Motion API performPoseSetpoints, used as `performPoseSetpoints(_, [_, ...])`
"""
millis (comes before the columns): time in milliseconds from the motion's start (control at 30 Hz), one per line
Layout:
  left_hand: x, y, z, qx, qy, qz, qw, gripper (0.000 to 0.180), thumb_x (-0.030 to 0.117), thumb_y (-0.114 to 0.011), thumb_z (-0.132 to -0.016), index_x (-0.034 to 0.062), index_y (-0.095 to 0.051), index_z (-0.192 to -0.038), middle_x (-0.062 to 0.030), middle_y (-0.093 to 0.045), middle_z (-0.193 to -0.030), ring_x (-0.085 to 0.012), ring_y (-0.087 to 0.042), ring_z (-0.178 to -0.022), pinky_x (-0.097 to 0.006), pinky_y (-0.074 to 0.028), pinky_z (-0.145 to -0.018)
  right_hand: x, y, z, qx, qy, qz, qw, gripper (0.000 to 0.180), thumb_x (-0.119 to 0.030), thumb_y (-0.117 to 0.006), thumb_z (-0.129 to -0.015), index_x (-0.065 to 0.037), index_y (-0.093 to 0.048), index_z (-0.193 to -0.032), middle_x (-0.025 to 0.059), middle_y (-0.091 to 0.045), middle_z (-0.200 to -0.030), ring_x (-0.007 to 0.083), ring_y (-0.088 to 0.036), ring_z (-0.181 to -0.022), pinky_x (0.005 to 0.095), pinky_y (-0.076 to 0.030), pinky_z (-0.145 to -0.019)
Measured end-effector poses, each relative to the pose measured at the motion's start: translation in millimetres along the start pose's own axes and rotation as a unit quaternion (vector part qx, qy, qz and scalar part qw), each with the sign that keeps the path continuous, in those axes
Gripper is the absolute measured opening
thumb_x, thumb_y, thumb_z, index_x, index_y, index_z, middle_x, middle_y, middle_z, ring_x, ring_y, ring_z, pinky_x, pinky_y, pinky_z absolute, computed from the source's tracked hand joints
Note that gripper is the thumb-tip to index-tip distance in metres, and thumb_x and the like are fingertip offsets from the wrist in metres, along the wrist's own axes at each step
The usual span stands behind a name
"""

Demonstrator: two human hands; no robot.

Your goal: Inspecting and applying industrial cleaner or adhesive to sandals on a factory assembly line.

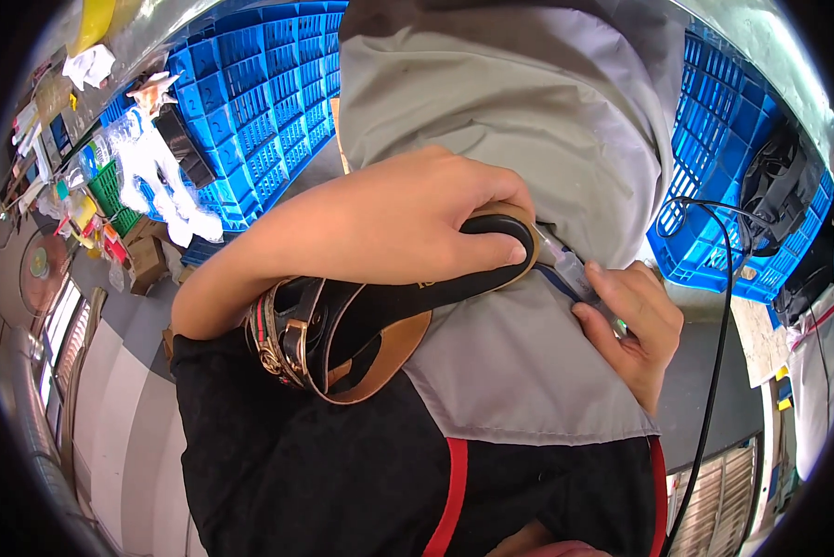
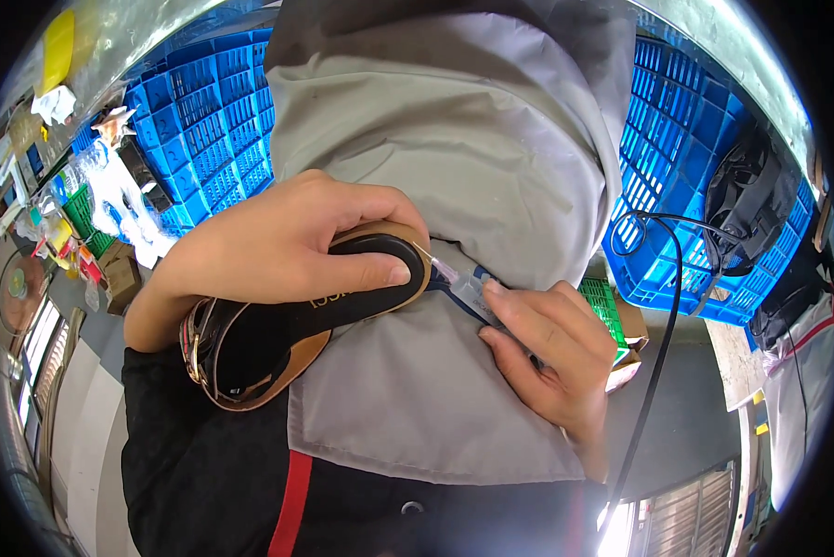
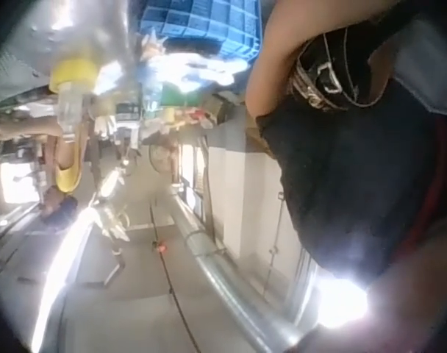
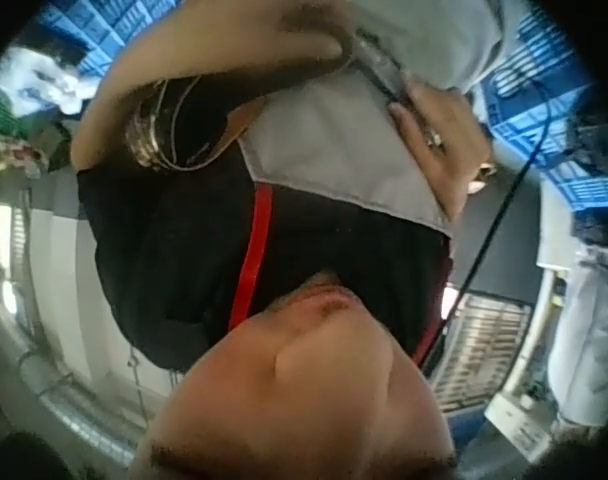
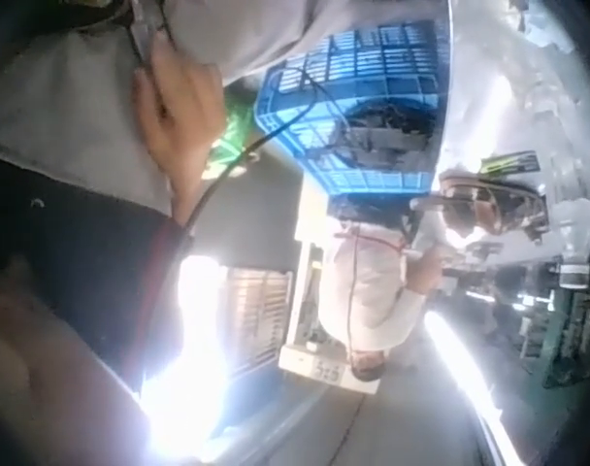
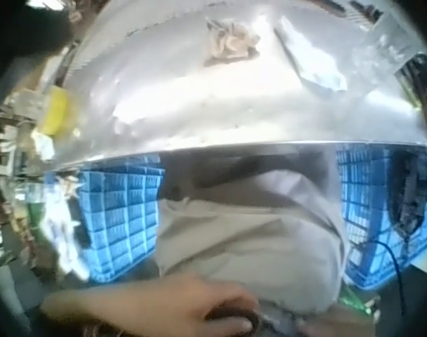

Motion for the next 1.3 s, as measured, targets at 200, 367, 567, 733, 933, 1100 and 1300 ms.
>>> performPoseSetpoints(200, [2, -1, -2, -0.005, -0.01, -0.014, 1.0, 0.026, 0.017, -0.067, -0.092, 0.0005, -0.065, -0.112, -0.0108, -0.072, -0.093, -0.0194, -0.069, -0.084, -0.032, -0.053, -0.076, 1, -1, -1, -0.01, 0.009, 0.006, 1.0, 0.05, 0.005, -0.081, -0.066, 0.0, -0.072, -0.114, 0.0147, -0.072, -0.095, 0.0228, -0.056, -0.066, 0.0315, -0.043, -0.058])
performPoseSetpoints(367, [5, -2, -7, -0.018, -0.013, -0.025, 0.999, 0.025, 0.019, -0.066, -0.092, 0.0013, -0.065, -0.109, -0.0118, -0.071, -0.09, -0.0222, -0.068, -0.081, -0.033, -0.052, -0.075, 2, 0, 0, -0.015, 0.0, 0.013, 1.0, 0.049, 0.005, -0.081, -0.066, 0.0, -0.072, -0.114, 0.0141, -0.071, -0.093, 0.0228, -0.056, -0.066, 0.0316, -0.043, -0.058])
performPoseSetpoints(567, [6, -4, -10, -0.02, -0.021, -0.04, 0.999, 0.023, 0.019, -0.065, -0.092, 0.0011, -0.065, -0.106, -0.0125, -0.071, -0.087, -0.0244, -0.067, -0.078, -0.035, -0.051, -0.072, 3, 2, 0, -0.028, -0.014, 0.017, 0.999, 0.05, 0.006, -0.08, -0.065, -0.001, -0.072, -0.114, 0.0129, -0.07, -0.093, 0.0226, -0.056, -0.068, 0.0318, -0.043, -0.058])
performPoseSetpoints(733, [9, -7, -13, -0.033, -0.011, -0.064, 0.997, 0.023, 0.02, -0.064, -0.092, 0.0014, -0.065, -0.105, -0.0137, -0.07, -0.086, -0.0276, -0.067, -0.078, -0.036, -0.05, -0.072, 2, 6, 2, -0.023, -0.005, 0.033, 0.999, 0.05, 0.008, -0.079, -0.065, -0.002, -0.073, -0.114, 0.0116, -0.069, -0.091, 0.0224, -0.055, -0.067, 0.032, -0.043, -0.058])
performPoseSetpoints(933, [9, -10, -15, -0.045, -0.01, -0.093, 0.995, 0.024, 0.021, -0.065, -0.091, 0.0018, -0.066, -0.104, -0.0144, -0.07, -0.084, -0.0304, -0.067, -0.077, -0.037, -0.05, -0.071, 0, 9, -2, -0.04, 0.01, 0.051, 0.998, 0.052, 0.008, -0.079, -0.063, -0.005, -0.073, -0.114, 0.0096, -0.069, -0.089, 0.0216, -0.054, -0.065, 0.0316, -0.042, -0.055])
performPoseSetpoints(1100, [8, -11, -17, -0.047, -0.017, -0.099, 0.994, 0.023, 0.02, -0.065, -0.09, 0.0016, -0.066, -0.103, -0.0144, -0.07, -0.083, -0.0303, -0.066, -0.074, -0.037, -0.05, -0.07, -2, 11, -9, -0.056, 0.041, 0.075, 0.995, 0.053, 0.007, -0.078, -0.062, -0.006, -0.074, -0.113, 0.0066, -0.068, -0.083, 0.0191, -0.053, -0.059, 0.0301, -0.039, -0.051])
performPoseSetpoints(1300, [8, -9, -16, -0.035, -0.039, -0.091, 0.994, 0.025, 0.02, -0.065, -0.09, 0.0003, -0.066, -0.106, -0.014, -0.071, -0.088, -0.0274, -0.066, -0.076, -0.036, -0.049, -0.069, -1, 10, -9, -0.047, 0.026, 0.07, 0.996, 0.052, 0.006, -0.078, -0.061, -0.006, -0.075, -0.112, 0.0066, -0.065, -0.08, 0.0188, -0.053, -0.058, 0.0302, -0.039, -0.05])
Point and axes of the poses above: each hand's wrist, its own z-axis away from the middle knuckle, its own y-axis out of the back of the hand, x = y × z, the point moved 9 cm from there along -z, towards the middle knuckle
